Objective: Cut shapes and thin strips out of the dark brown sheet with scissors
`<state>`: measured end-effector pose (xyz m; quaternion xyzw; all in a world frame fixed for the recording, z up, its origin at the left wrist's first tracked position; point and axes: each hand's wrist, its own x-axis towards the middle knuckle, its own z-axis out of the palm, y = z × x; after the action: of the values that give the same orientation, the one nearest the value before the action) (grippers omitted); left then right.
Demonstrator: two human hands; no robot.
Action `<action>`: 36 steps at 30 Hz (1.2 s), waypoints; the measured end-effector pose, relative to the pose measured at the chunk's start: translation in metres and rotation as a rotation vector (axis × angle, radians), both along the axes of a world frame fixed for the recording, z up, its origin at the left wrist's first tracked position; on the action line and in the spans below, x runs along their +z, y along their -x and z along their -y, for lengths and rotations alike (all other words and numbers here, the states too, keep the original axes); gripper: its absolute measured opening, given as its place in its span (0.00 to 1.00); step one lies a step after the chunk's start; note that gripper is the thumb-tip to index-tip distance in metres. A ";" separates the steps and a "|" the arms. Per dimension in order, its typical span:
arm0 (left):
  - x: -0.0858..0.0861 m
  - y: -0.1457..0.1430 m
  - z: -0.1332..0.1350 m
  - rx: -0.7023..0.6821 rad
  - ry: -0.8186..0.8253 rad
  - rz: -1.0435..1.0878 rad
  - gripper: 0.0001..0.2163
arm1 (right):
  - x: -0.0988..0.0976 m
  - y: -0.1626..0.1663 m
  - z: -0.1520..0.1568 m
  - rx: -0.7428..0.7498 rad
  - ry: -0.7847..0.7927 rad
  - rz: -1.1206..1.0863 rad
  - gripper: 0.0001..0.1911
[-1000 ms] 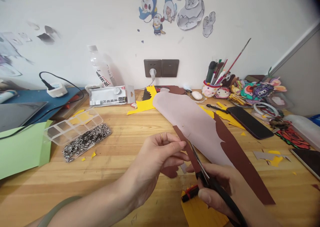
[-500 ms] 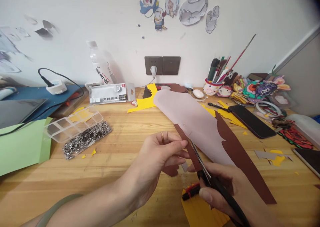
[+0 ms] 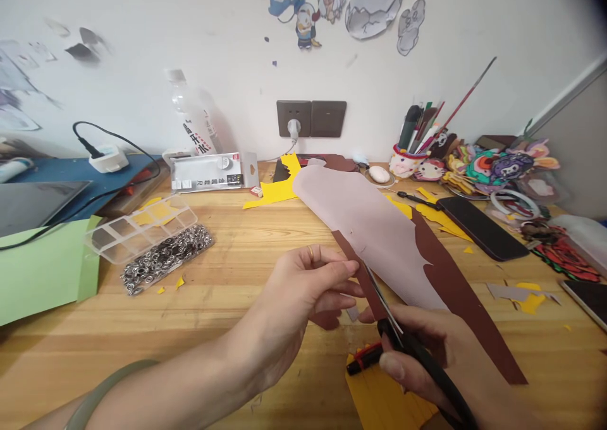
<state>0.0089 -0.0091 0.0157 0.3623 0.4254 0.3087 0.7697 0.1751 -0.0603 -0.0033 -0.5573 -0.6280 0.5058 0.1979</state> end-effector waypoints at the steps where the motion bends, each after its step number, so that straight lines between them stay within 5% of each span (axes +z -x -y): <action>1: 0.000 0.000 0.000 0.000 0.001 0.001 0.09 | 0.000 0.000 0.000 0.002 -0.002 0.002 0.10; 36: 0.000 0.001 -0.002 0.017 0.046 0.050 0.10 | 0.000 0.000 -0.001 -0.047 -0.110 0.088 0.11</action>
<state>0.0080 -0.0073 0.0160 0.3330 0.4159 0.3141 0.7858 0.1749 -0.0590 -0.0029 -0.5818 -0.6498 0.4408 0.2122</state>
